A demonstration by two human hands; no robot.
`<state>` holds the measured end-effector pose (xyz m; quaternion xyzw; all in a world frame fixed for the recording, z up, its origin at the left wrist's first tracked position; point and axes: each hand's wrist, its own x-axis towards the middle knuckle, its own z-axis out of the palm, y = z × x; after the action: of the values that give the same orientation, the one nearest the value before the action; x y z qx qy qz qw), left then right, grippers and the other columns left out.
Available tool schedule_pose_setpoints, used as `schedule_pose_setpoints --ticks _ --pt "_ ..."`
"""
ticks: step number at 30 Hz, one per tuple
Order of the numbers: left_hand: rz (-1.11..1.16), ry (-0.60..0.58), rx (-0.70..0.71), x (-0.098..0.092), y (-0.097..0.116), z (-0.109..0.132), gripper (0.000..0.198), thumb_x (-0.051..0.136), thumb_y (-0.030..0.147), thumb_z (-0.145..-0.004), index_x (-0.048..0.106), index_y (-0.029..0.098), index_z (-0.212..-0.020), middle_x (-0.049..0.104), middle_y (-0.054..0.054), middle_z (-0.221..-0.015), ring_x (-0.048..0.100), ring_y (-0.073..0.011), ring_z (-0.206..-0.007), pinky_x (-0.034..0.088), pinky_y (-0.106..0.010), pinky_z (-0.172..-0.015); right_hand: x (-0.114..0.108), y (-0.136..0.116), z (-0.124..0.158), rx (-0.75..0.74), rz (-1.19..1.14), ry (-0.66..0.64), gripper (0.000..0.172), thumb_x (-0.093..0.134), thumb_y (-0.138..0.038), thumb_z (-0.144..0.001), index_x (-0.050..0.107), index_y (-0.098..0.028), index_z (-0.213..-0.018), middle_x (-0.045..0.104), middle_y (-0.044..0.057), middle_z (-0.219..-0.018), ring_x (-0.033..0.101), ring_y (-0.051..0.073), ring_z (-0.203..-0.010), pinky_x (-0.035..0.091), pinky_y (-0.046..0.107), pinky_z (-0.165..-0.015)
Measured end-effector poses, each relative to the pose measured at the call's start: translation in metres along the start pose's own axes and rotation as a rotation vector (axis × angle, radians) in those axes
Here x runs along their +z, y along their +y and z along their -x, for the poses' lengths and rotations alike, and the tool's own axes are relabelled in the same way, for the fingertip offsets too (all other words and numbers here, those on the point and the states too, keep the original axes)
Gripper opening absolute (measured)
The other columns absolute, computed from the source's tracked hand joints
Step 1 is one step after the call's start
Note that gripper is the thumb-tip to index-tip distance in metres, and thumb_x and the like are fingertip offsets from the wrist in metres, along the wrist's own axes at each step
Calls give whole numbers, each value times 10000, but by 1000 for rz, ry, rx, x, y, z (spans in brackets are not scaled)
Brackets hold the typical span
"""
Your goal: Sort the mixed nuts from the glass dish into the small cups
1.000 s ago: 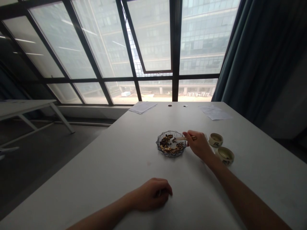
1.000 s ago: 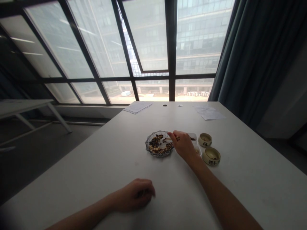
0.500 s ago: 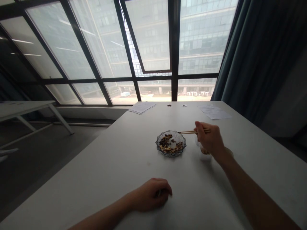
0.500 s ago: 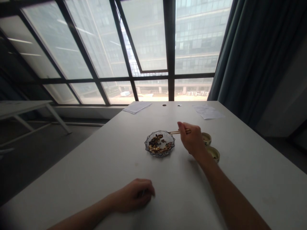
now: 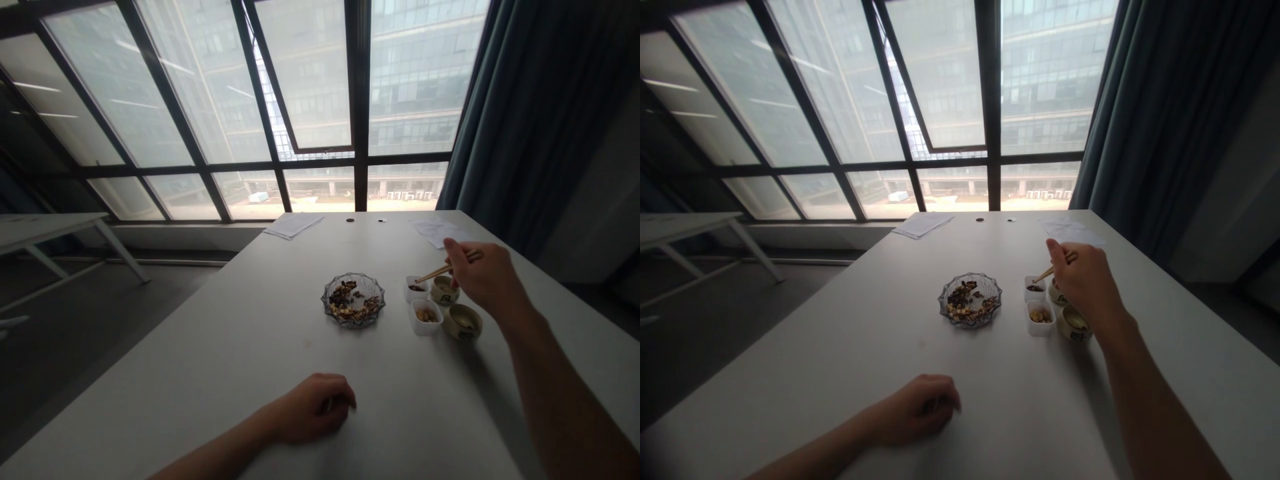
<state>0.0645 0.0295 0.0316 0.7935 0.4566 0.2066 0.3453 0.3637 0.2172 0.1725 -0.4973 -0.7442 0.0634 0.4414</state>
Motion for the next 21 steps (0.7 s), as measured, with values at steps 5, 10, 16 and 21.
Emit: schedule_pose_setpoints --ticks 5,10,16,21 --pt "6 16 5 1 0 0 228 565 108 -852 709 179 -1014 673 -20 -890 594 -129 -750 470 -212 -718 0 -3 1 21 8 -30 486 530 -520 -983 678 -203 -646 626 11 -454 621 201 -470 418 331 -560" --pt "-4 14 3 1 0 0 237 563 110 -855 712 188 -1021 670 -13 -884 584 -122 -734 468 -207 -713 -1 -4 2 58 1 -38 463 544 -520 -975 693 -197 -679 636 6 -466 643 201 -492 430 326 -576" --pt "2 15 8 1 0 0 243 566 96 -851 709 184 -1026 675 -11 -890 585 -120 -734 466 -206 -716 -4 -7 3 51 -20 -23 450 545 -508 -977 703 -192 -698 644 15 -479 651 204 -505 433 328 -591" --pt "30 17 4 1 0 0 235 572 95 -850 705 178 -1025 674 -14 -890 593 -123 -748 465 -204 -712 -1 -14 6 13 -78 -5 443 554 -497 -979 696 -182 -701 626 18 -470 604 190 -444 425 319 -551"
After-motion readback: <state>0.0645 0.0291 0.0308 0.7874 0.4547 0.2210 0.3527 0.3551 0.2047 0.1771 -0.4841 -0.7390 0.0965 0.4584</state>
